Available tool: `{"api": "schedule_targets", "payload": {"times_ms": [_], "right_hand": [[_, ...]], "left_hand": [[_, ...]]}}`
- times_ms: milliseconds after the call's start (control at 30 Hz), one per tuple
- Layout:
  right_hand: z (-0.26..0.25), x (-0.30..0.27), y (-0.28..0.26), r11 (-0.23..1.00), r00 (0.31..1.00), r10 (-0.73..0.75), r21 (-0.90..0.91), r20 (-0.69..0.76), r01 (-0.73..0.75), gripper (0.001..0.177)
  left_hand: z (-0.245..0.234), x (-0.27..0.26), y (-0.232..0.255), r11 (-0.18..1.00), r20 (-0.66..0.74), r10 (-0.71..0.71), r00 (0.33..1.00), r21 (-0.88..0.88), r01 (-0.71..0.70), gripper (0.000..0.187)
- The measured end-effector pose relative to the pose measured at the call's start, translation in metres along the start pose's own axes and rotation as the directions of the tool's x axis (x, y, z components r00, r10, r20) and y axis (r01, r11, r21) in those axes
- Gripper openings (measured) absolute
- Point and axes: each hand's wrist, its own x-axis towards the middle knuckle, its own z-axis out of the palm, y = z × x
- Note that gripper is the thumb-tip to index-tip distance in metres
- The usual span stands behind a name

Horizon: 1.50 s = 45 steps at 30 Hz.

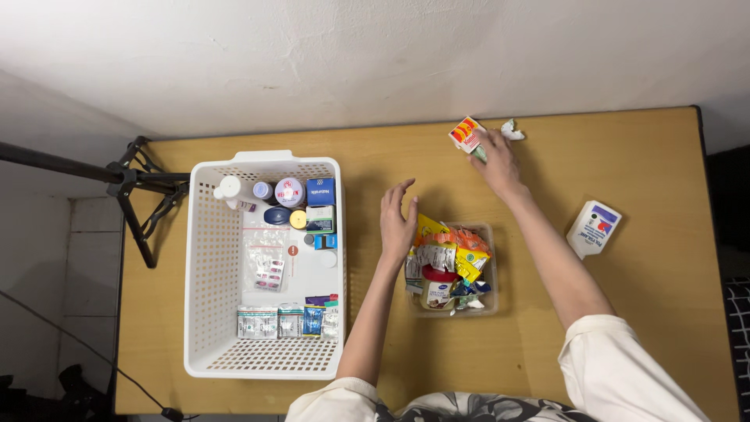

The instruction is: The person sorts various medicine packages and bottles from a white basket onto a wooden table. They handle blister packs, boxes, and a bottle, placing them into a clear plastic container or arranging them on the table surface.

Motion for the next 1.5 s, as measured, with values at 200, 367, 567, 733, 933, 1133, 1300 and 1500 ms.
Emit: {"api": "schedule_targets", "payload": {"times_ms": [200,367,567,733,933,1133,1300,1500], "right_hand": [[-0.002,-0.038,-0.001,0.992,0.999,-0.017,-0.126,0.036,0.022,0.043],[-0.032,-0.101,-0.013,0.987,0.997,0.066,-0.151,0.048,-0.058,0.038],[-0.053,-0.181,-0.020,0.972,0.987,0.132,-0.210,0.096,-0.109,0.055],[-0.069,-0.232,-0.029,0.971,0.968,0.218,-0.125,0.126,-0.203,0.076],[-0.132,-0.259,-0.048,0.943,0.939,0.333,-0.017,0.086,-0.332,0.060],[-0.233,-0.224,-0.132,0.486,0.952,0.173,0.819,0.252,-0.305,0.048],[-0.253,-0.214,-0.202,0.456,0.961,0.079,0.848,0.264,-0.271,0.054],[-0.251,-0.217,-0.217,0.732,0.995,-0.088,0.674,-0.043,0.094,0.031]], "left_hand": [[0.003,-0.005,0.002,1.000,0.039,-0.005,0.999,-0.027,0.006,0.034],[-0.005,-0.025,0.003,0.998,0.047,-0.017,0.999,-0.063,0.020,0.032],[-0.017,-0.057,0.009,0.993,0.040,-0.021,0.999,-0.119,0.025,0.029],[-0.031,-0.084,0.023,0.991,0.024,0.079,0.997,-0.108,-0.076,0.027],[-0.052,-0.112,0.041,0.982,0.004,0.167,0.986,-0.087,-0.166,0.027],[-0.050,-0.125,0.079,0.803,0.418,0.051,0.907,-0.557,0.212,0.033],[-0.062,-0.127,0.118,0.654,0.504,0.190,0.843,-0.705,0.274,0.038],[-0.100,-0.123,0.135,0.875,0.029,0.415,0.910,-0.286,-0.390,0.018]]}}
